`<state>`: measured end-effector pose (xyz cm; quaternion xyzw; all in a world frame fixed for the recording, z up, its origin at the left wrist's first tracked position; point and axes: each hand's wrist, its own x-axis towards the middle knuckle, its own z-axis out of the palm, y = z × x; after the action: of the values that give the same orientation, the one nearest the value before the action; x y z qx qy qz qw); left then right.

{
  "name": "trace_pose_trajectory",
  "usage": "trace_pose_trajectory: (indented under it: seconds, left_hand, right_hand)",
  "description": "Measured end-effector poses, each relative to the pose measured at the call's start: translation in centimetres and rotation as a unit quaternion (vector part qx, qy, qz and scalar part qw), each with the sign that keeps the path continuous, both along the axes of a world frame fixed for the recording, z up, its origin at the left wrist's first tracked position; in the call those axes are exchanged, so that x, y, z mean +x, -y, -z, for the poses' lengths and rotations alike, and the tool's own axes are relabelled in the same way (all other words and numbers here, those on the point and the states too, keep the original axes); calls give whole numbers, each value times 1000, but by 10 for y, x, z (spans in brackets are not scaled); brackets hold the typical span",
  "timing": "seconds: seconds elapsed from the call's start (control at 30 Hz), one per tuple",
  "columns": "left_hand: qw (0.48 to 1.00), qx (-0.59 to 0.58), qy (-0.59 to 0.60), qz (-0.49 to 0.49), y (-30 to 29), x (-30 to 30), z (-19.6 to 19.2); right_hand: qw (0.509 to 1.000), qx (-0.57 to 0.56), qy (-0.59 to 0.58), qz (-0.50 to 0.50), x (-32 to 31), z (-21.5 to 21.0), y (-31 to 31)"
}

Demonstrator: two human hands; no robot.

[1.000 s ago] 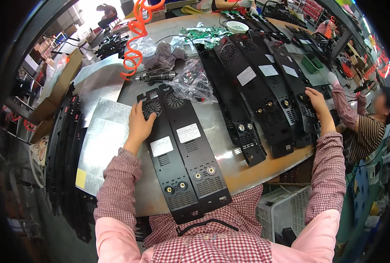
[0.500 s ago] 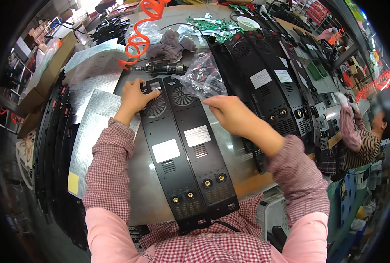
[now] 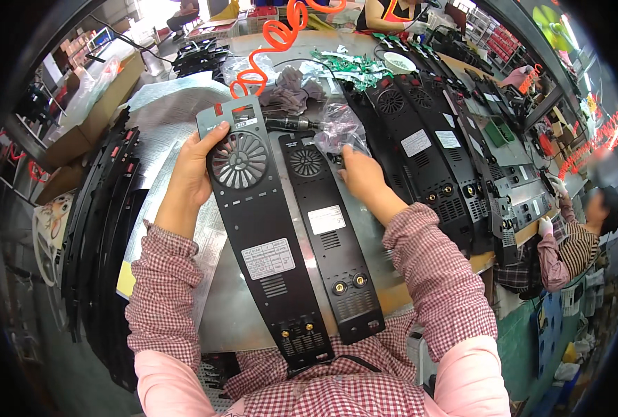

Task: The person picks up black electronic chassis from a white basket and places them on a metal workbench. They apply white labels to the back of the chassis using a red squeegee tool to smooth them down. The person then wipes the chassis with a cloth and returns them to the basket, repeating the process for multiple units.

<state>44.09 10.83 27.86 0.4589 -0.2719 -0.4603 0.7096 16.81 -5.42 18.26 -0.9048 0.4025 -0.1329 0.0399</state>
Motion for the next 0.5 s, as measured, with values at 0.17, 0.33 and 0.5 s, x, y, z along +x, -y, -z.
trace_pose_trajectory:
  seconds: [0.17, 0.33, 0.5]
  left_hand:
    - [998, -60, -15, -3, -33, -24, -32]
    - [987, -156, 34, 2, -67, -60, -110]
    - [973, -213, 86, 21, -102, -98, -136]
  right_hand:
    - [922, 180, 339, -61, -7, -104, -72]
    - [851, 177, 446, -216, -32, -192, -145]
    - [847, 39, 429, -312, -48, -231, -187]
